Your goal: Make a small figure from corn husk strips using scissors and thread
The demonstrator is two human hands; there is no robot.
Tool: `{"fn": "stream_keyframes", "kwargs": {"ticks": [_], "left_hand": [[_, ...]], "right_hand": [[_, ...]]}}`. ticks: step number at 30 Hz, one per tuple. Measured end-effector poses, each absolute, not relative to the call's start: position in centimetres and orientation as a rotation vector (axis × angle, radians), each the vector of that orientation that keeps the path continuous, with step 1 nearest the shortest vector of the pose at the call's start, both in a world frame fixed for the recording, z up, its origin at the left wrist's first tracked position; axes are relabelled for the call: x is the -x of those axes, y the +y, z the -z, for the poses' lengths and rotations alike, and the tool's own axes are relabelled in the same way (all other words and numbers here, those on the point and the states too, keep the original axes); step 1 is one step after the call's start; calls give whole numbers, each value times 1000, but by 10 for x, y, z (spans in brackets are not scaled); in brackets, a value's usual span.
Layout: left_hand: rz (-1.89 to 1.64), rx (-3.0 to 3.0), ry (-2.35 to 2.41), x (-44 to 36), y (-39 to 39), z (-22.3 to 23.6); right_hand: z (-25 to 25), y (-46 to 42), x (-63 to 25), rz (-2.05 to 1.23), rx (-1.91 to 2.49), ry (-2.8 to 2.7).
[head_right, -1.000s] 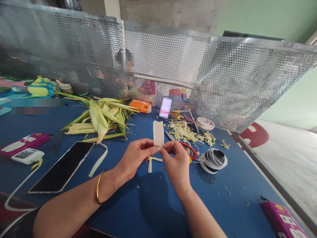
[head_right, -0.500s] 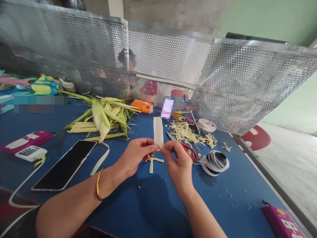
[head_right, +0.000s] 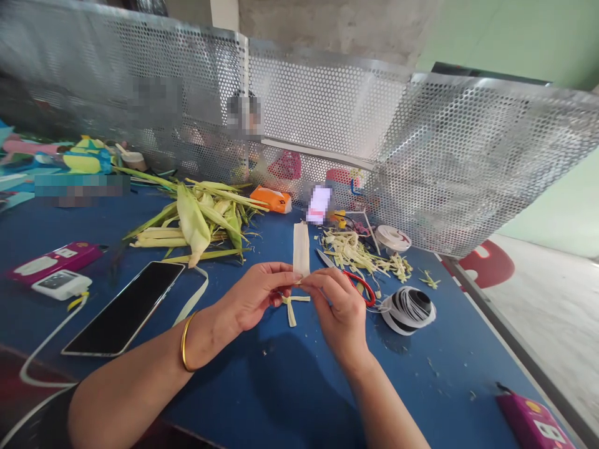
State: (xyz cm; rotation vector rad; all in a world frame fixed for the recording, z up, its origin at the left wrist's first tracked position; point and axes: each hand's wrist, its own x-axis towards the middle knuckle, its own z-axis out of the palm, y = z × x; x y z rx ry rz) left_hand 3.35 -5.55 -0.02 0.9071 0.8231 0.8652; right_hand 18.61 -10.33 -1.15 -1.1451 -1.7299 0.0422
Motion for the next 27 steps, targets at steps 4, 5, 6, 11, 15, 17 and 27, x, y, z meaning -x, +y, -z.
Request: {"fn": "stream_keyframes", "kwargs": {"ticks": [4,5,6,11,15,17,27], "left_hand": [[-827,-899,812,-33,-53,3],[-824,-903,812,-33,-53,3],[-827,-910,814,-33,-54,3],[-928,-980,835,-36,-60,-1],[-1003,-1088,876,-38,-63,-5],[-1031,-1137,907,-38,-64,-6],[-1022,-1267,937,-36,-60,-7]], "right_hand": [[10,-103,-189,-48,1135,-1788],[10,-102,-189,-50,1141,-1787],[10,-102,-189,-52,1149,-1779],[14,-101,-185,-70,1251,-1650],[16,-102,-182,-199,1299,-1571],[16,-103,-181,-260,1307,-1553],[14,-104,-181,-150,1346,-1592]]}}
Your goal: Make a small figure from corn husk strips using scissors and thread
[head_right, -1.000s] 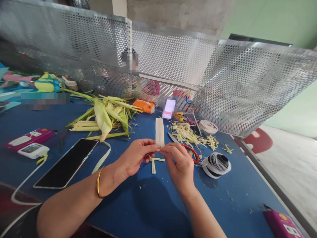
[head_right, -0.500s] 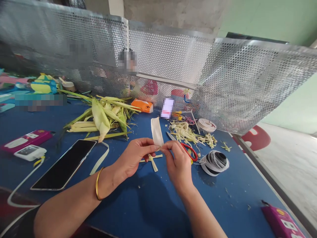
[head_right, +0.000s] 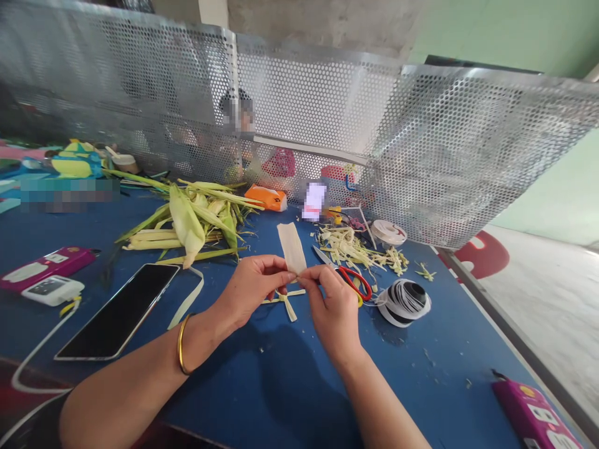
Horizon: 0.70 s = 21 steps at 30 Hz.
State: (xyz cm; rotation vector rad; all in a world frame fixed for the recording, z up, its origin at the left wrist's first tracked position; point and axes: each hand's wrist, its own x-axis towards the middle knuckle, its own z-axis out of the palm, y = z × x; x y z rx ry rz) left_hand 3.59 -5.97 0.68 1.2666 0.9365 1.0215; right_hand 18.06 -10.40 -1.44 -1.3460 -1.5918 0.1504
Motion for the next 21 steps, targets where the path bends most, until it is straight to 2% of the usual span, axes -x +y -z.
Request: {"fn": "stream_keyframes", "kwargs": {"ticks": [6,15,21], "left_hand": [[-1014,-1374,942,-35,-59,-2],[-963,-1386,912,-35,-59,-3],[-960,-1407,870,-37,-61,-1]], "right_hand": [[13,-105,-179,-123,1384,-1588],[15,-103,-180,-337,1352,-1426],[13,-103,-181,-343,1387,-1396]]}}
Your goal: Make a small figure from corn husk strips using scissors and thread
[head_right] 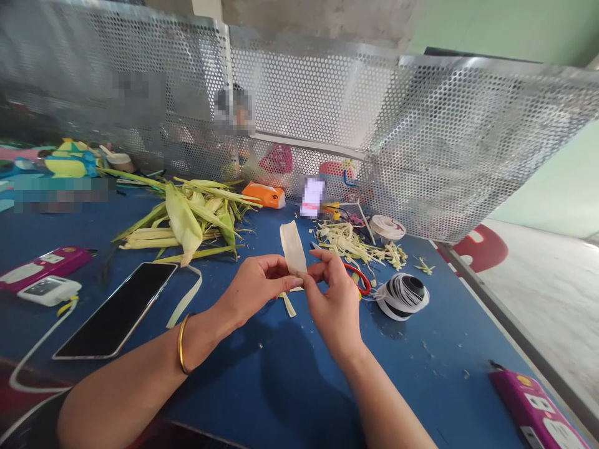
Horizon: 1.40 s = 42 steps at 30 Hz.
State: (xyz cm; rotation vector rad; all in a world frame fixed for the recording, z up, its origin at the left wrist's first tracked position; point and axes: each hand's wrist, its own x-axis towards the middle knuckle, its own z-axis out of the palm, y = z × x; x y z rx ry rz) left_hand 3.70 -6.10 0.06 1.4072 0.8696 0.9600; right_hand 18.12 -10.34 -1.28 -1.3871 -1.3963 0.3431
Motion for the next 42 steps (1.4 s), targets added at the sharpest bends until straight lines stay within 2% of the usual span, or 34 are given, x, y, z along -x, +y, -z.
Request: {"fn": "stream_keyframes", "kwargs": {"ticks": [8,16,24,36,42], "left_hand": [[-982,-1579,792,-34,-59,8],[-970,-1641,921,-34,-60,5],[-953,-1642,873,-34,-60,4],[-1182,-1493,729,-41,-64,13],[-1209,-1463,848,-43,-65,12]], "right_hand": [[12,-101,-185,-581,1268,-1312],[14,-100,-185,-652,1220,-1287],[12,-100,-187,-607,1217,-1280],[12,-100,-181,-562,1146,-1188],[13,-100,-180,-553,1119,-1191]]}}
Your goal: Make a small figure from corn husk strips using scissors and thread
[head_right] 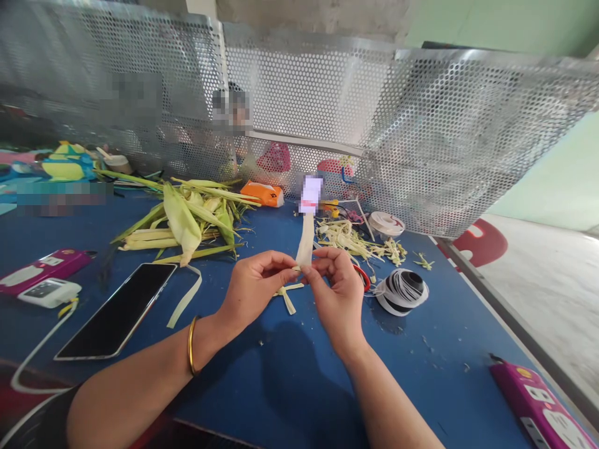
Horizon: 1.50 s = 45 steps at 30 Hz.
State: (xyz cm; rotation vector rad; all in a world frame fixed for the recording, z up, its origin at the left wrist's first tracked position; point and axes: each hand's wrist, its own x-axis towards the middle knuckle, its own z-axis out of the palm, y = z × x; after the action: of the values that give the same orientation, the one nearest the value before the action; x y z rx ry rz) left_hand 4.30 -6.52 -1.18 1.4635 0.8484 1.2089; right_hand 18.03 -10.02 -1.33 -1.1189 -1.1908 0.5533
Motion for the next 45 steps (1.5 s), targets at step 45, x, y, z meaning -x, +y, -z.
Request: {"fn": "stream_keyframes", "kwargs": {"ticks": [45], "left_hand": [[-1058,-1239,848,-40,-61,2]], "right_hand": [[16,-100,-183,-609,1166,-1298]]}}
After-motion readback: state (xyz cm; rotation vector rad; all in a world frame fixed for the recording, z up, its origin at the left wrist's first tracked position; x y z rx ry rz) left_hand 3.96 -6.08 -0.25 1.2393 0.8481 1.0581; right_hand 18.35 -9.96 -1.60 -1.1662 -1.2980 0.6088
